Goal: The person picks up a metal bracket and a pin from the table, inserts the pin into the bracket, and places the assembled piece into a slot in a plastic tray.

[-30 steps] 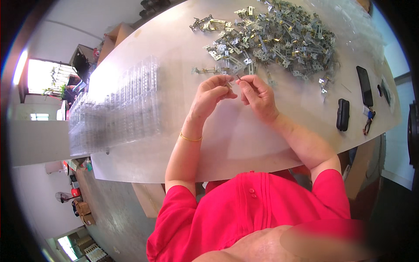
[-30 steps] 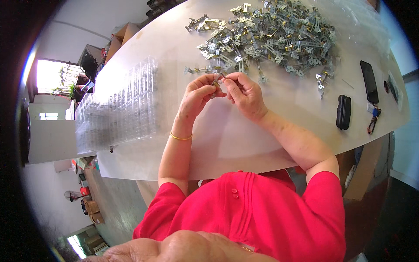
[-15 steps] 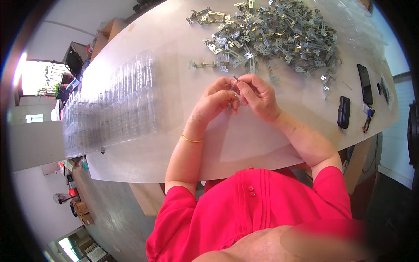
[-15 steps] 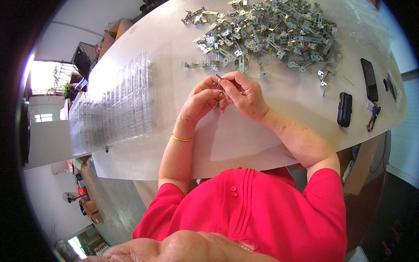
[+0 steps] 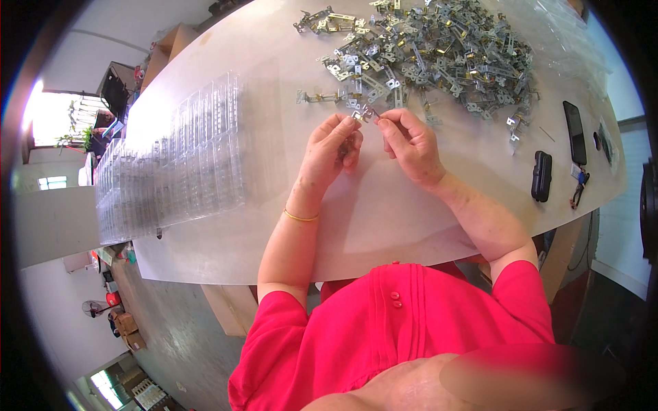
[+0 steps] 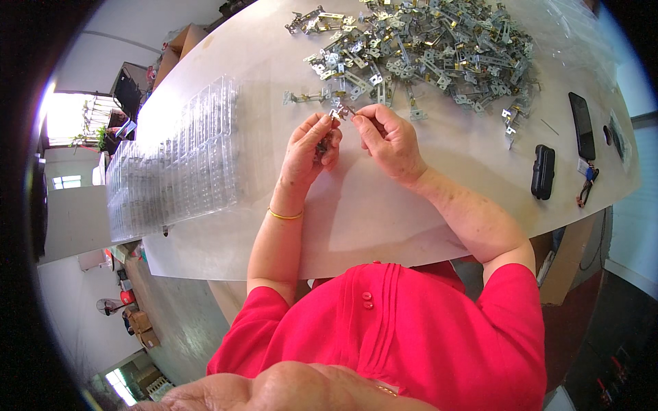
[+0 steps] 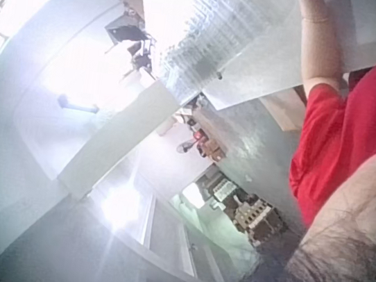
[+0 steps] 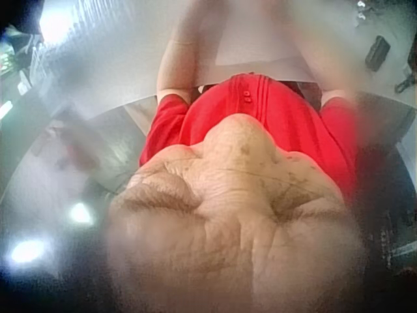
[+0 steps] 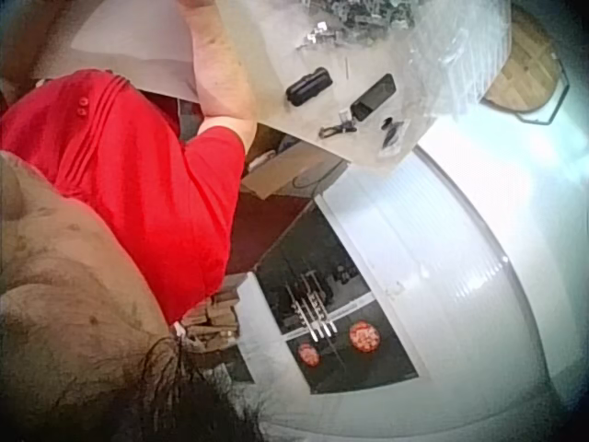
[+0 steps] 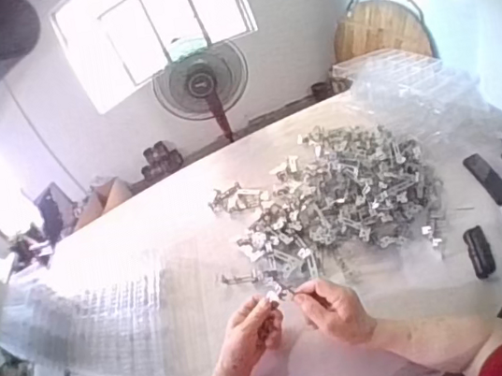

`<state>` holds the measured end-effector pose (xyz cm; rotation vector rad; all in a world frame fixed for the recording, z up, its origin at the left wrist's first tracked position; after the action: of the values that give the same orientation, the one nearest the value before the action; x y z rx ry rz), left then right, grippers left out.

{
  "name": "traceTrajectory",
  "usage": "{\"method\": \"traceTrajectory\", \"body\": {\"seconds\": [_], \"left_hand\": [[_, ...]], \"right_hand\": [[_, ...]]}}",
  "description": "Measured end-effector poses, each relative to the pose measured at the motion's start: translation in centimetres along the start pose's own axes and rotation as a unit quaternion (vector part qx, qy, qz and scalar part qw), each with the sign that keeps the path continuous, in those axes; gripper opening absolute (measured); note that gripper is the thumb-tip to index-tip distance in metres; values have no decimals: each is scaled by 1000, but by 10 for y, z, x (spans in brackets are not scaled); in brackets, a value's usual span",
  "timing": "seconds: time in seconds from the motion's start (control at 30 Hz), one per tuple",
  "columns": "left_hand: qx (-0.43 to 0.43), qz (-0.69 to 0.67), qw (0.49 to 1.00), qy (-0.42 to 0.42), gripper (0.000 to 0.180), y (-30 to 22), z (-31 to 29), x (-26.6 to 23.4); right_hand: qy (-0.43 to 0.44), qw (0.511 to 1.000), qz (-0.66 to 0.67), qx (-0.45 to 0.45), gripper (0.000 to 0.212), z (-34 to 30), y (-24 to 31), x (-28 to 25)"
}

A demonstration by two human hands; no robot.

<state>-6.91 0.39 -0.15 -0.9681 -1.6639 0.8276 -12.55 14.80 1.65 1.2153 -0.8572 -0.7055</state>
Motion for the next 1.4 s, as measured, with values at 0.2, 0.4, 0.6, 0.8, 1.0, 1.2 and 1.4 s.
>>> {"method": "traceTrajectory", "body": {"seconds": [0.2, 0.4, 0.6, 0.8, 1.0, 1.2, 1.4], "left_hand": [[11, 57, 997, -43, 24, -3, -2, -3], [38, 123, 989, -70, 22, -9, -2, -9], [86, 158, 981, -73, 19, -14, -2, -11], [120, 276, 952, -59, 16, -14, -3, -2], [155, 305, 939, -35, 16, -15, -4, 2], [155, 305, 939, 20, 14, -11, -6, 14], [34, 57, 997, -44, 18, -8, -1, -9]], "right_hand": [[3, 1000, -20, 15, 10, 1, 2, 1], [3, 999, -46, 9, 10, 1, 1, 0], [4, 997, -83, -2, 12, 1, 4, 0], [4, 999, -44, 25, 17, 0, 3, 2], [-11, 994, -105, -16, 11, 1, 4, -1], [-69, 967, -181, -163, 5, -1, 25, -7], [-76, 994, -33, -65, 5, 3, 7, -11]]}}
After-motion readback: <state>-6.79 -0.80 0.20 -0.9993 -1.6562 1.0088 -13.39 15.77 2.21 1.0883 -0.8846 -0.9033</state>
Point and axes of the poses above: each hand's wrist, its own z-axis towards the middle knuckle, its own x-axis out of the palm, y = z × x, the point moved 8 cm from there along z, towards the middle knuckle, and after that the axes turned 2 degrees about z, right-handed, at the moved point
